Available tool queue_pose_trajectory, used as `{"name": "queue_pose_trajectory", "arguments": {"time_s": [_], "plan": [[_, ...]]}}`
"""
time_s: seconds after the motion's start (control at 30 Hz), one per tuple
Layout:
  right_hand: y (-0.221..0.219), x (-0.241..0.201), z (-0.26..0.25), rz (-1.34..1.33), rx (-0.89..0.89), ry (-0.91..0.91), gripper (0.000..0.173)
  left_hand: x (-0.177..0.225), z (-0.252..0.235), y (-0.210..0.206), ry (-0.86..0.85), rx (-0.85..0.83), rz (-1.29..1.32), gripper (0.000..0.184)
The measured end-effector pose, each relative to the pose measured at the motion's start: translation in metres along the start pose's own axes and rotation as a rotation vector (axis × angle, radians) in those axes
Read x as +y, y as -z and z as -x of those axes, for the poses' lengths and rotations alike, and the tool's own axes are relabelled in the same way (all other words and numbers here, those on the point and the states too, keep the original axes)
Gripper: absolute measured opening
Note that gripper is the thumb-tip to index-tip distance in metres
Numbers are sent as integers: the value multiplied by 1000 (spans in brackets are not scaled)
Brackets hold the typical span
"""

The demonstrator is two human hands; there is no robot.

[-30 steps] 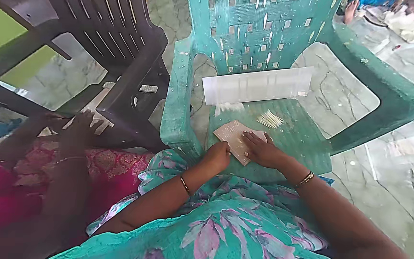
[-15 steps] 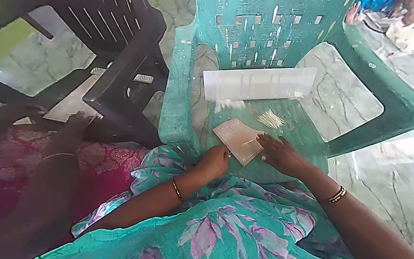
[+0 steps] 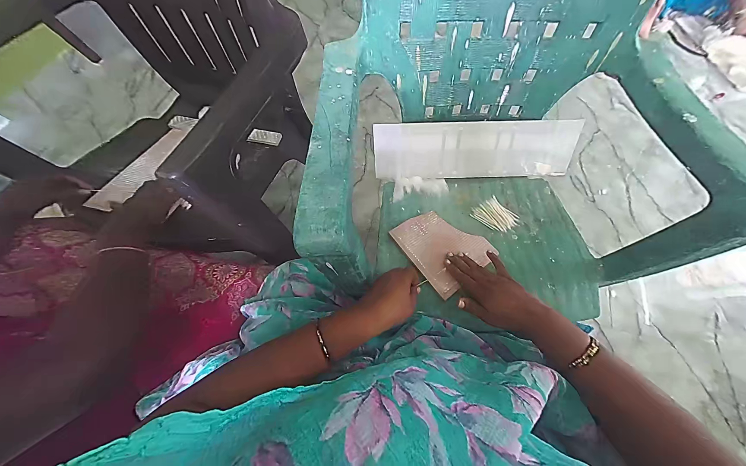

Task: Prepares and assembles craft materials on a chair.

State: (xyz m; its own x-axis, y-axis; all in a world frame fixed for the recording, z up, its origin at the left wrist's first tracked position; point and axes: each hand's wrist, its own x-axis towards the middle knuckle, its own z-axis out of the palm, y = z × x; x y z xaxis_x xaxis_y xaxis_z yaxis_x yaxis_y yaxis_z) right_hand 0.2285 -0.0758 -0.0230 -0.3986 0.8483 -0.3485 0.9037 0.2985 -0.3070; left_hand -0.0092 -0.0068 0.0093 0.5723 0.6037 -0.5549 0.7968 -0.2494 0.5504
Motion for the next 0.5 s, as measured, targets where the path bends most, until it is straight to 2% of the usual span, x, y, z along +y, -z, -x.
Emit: {"name": "queue_pose_trajectory", "arguments": {"time_s": [0.17,0.23,0.37,0.5], "plan": [[2,9,35,45,23,48,67,3,3,-5,-52,-7,34,34],[2,22,34,49,168,70,69,3,4,-3,-65,38,25,33],[13,28,2,60,275,6,66,2,5,2,-41,137,5,33],[10,18,-42,10,224,27,63,0,2,3,-9,154,-27,34]]}}
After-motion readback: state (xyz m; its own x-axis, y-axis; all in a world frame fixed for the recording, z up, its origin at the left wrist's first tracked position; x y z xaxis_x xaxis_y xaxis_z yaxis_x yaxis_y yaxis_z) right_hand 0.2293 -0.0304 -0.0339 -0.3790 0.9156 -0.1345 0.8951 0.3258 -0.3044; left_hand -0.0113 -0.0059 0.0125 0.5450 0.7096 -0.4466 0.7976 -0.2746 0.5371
